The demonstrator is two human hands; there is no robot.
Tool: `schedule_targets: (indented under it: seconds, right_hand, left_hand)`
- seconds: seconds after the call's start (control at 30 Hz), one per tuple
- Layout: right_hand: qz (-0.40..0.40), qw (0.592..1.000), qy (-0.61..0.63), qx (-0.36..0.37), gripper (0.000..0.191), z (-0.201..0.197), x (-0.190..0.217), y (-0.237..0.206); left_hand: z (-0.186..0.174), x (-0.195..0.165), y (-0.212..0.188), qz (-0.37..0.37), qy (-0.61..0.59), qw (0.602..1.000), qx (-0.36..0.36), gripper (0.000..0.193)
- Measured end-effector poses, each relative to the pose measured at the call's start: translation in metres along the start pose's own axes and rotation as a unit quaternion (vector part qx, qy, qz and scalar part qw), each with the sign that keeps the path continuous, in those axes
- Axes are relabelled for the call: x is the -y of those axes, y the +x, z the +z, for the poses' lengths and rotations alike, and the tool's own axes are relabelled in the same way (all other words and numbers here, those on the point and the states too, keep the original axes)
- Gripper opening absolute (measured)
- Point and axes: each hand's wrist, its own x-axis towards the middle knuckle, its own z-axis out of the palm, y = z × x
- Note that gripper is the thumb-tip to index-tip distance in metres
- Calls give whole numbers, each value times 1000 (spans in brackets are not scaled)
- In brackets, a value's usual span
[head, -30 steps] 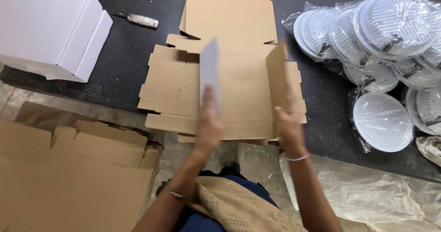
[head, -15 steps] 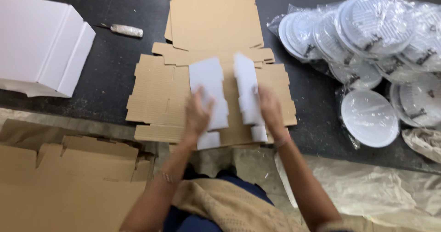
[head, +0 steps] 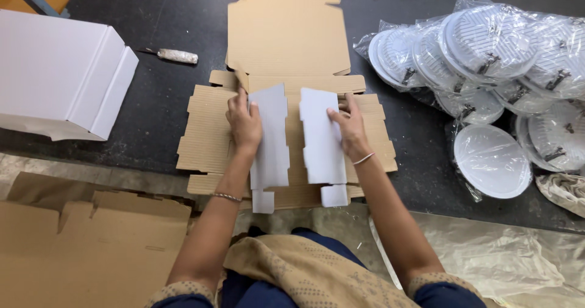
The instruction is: The person folds a white cardboard box, places a plastic-wrapped round ceiling light fixture into it, closes the box, and stacks it with finished boxes on the workbench, repeating the packing cycle for additional fixtures.
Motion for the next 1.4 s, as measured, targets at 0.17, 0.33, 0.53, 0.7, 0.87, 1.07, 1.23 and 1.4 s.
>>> schedule_targets:
  seconds: [0.17, 0.33, 0.53, 0.7, 0.87, 1.07, 1.23, 1.4]
  right_hand:
    - [-59, 984, -167, 5, 82, 14, -14, -1]
    - [-204, 838, -506, -35, 53, 29, -15, -10]
    - [-278, 789, -548, 14, 27, 35, 11, -1]
    - [-308, 840, -442, 56, 24, 30, 22, 31]
    - [-254, 925, -254, 120, 24, 9, 27, 44]
    - [-86, 986, -53, 134, 38, -17, 35, 35]
    - [-105, 992, 54, -52, 47, -73, 23, -78]
    - [-184, 966, -109, -147, 40, -59, -2, -215]
  left_hand:
    - [-4, 1, -13, 102, 204, 970, 87, 50]
    - [-1, -7, -17, 174, 251, 947, 100, 47]
    - [-4, -7, 1, 213, 182, 956, 83, 26]
    - [-6, -13, 26, 159, 94, 979, 86, 28]
    - [-28, -5, 62, -78, -203, 964, 156, 43]
    - [-46, 7, 61, -137, -359, 897, 217, 53]
    - [-112, 16, -39, -34, -303, 952, -14, 42]
    - [-154, -26, -178, 62, -155, 986, 18, 27]
